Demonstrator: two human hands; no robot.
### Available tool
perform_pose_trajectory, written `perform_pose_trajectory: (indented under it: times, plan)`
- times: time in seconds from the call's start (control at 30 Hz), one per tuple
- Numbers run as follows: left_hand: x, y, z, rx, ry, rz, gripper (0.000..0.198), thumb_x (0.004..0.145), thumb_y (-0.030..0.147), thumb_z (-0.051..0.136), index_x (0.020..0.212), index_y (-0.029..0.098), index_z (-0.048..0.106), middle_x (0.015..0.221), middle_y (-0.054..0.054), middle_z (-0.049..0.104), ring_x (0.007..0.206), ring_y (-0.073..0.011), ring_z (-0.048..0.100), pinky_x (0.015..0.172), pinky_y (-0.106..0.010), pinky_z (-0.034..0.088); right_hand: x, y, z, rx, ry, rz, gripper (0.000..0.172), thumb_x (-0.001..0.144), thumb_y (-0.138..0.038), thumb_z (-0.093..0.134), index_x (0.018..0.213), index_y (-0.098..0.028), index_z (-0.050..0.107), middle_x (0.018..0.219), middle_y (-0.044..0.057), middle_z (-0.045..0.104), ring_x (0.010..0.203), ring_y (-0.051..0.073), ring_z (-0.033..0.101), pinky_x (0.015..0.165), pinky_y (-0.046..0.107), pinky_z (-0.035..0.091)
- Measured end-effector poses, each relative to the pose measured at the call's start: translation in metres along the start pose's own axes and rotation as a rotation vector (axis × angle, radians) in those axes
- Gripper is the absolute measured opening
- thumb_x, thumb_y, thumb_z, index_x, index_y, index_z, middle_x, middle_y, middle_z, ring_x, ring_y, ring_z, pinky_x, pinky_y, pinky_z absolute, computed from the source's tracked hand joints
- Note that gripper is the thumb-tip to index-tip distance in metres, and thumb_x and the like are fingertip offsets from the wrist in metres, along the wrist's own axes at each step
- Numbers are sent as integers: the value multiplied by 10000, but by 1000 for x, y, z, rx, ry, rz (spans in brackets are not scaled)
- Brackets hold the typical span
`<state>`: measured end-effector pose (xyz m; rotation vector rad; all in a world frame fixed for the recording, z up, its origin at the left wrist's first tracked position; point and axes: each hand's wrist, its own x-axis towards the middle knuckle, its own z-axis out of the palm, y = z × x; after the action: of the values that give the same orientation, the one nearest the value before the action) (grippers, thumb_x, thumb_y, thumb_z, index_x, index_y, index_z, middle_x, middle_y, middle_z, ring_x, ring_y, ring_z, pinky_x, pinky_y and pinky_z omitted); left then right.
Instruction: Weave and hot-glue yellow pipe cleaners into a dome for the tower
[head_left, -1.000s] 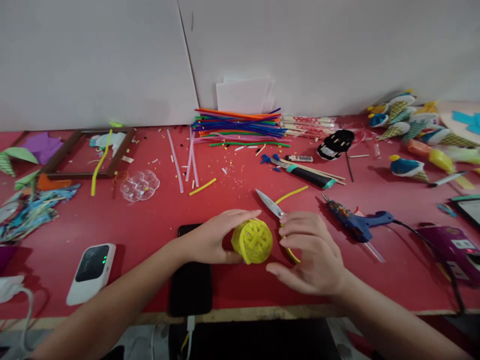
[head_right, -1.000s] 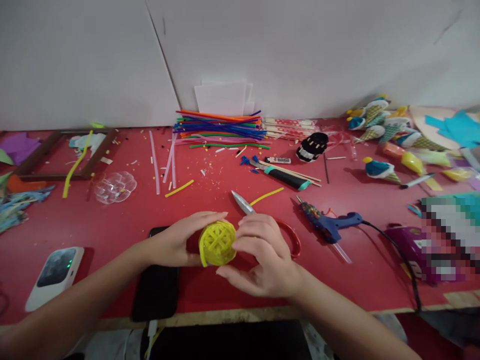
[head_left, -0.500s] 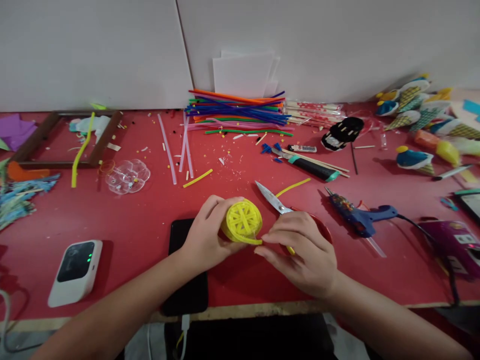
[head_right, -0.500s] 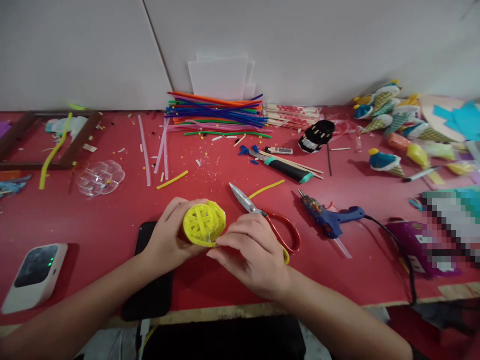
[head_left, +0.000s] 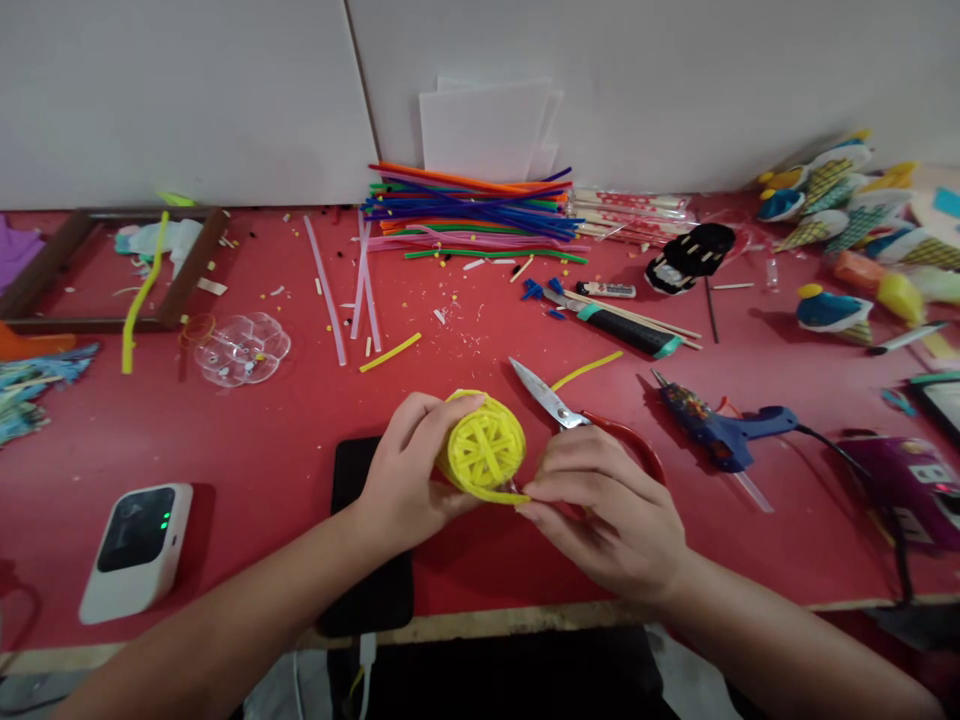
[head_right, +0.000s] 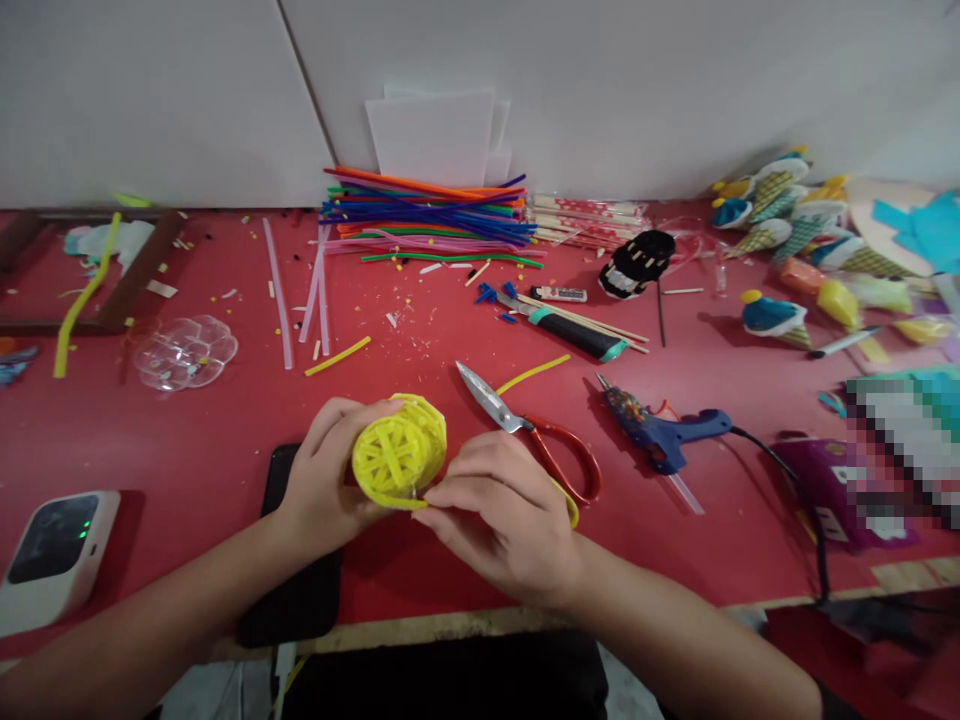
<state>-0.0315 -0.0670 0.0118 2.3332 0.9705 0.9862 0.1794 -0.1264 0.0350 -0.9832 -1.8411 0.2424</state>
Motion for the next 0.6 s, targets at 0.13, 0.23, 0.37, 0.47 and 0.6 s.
perform_pose_trajectory:
  times: [0.13, 0.23, 0.37, 0.47, 0.6]
  plan:
    - [0, 0, 1, -15, -11, 8, 679, 808, 443, 838, 1372, 230, 524, 1103, -79, 639, 945, -211, 625, 851, -334, 567, 1, -1, 0, 30, -16, 25, 130, 903, -128, 683, 975, -236, 673, 793, 13, 710, 755, 169, 675, 698, 335, 625]
    - [-1, 0, 2, -11, -26, 7, 690, 790, 387, 854, 1376, 240, 519, 1128, -79, 656, 955, -220, 622, 854, -345, 566, 0, 1, 1, 37, 2, 37, 161, 896, -122, 687, 990, -253, 684, 801, 6, 712, 764, 175, 684, 698, 350, 623]
    - [-2, 1, 2, 5, -42, -1, 684, 785, 335, 841, 1385, 255, 521, 1150, -80, 670, 963, -231, 623, 857, -361, 565, -2, 3, 2, 49, 18, 55, 177, 887, -120, 695, 990, -264, 695, 804, 4, 716, 772, 179, 686, 707, 358, 618]
    - [-2, 1, 2, 10, -57, -7, 684, 789, 341, 826, 1395, 266, 518, 1133, -78, 667, 955, -234, 622, 853, -370, 567, -3, 5, 2, 61, 12, 74, 154, 891, -130, 698, 972, -261, 686, 791, -1, 709, 749, 173, 671, 700, 357, 607]
    - [-2, 2, 1, -11, -63, 8, 658, 807, 307, 794, 1400, 261, 510, 1137, -76, 650, 954, -224, 621, 858, -359, 568, -4, 7, 1, 57, 4, 90, 121, 899, -144, 699, 944, -251, 668, 780, -1, 690, 727, 165, 650, 699, 358, 586]
